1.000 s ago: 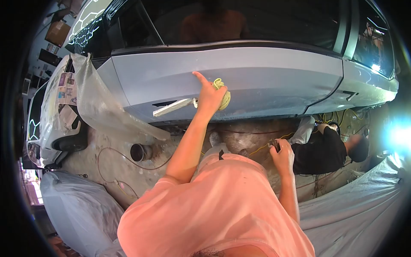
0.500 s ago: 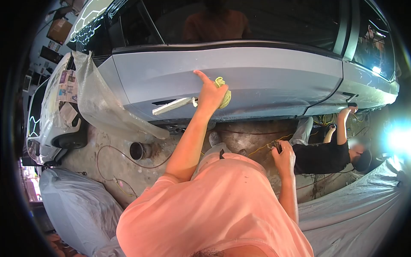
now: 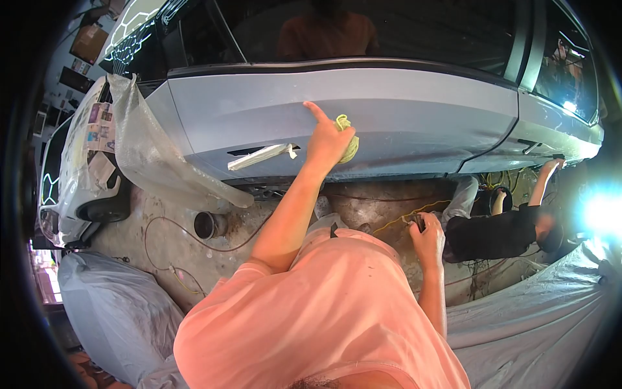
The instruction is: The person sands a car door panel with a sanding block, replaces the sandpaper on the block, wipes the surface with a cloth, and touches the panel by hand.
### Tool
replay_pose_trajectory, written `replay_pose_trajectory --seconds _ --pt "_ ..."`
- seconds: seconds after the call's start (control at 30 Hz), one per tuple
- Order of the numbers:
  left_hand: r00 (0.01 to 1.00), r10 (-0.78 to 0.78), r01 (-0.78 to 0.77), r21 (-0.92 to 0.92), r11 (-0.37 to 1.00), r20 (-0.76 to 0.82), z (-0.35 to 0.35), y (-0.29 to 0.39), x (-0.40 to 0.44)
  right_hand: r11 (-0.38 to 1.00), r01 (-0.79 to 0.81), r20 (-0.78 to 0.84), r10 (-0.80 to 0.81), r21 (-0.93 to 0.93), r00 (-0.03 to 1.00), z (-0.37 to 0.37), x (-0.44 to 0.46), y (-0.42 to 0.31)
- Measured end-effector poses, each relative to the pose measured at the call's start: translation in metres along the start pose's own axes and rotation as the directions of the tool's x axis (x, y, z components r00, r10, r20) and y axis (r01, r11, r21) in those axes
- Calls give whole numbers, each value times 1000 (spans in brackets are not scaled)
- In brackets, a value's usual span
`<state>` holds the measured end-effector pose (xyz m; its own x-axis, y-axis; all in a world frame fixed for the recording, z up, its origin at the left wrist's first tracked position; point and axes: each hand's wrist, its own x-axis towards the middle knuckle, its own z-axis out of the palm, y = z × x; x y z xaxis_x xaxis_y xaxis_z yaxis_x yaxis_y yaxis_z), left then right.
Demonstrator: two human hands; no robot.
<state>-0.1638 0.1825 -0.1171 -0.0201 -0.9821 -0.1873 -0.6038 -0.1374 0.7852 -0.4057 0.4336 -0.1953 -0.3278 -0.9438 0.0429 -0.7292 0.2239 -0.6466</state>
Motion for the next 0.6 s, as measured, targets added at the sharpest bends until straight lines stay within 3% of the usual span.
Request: replay_pose_trajectory --seconds 0.1,0.2,0.3,0.6 --pt "999 38 -38 -21 999 6 3 -4 -2 1000 -5 0 5 4 1000 1 -1 3" --pt "997 42 -50 -125 991 -64 -1 -9 -9 1000 -5 0 5 5 1000 1 -2 6" --pt "980 80 -100 -107 989 -180 0 -24 1 1000 -18 2 18 -5 1000 2 -2 7" --pt "999 -9 8 -19 1000 -45 -3 -8 0 1000 -23 6 23 2 1000 0 -3 6"
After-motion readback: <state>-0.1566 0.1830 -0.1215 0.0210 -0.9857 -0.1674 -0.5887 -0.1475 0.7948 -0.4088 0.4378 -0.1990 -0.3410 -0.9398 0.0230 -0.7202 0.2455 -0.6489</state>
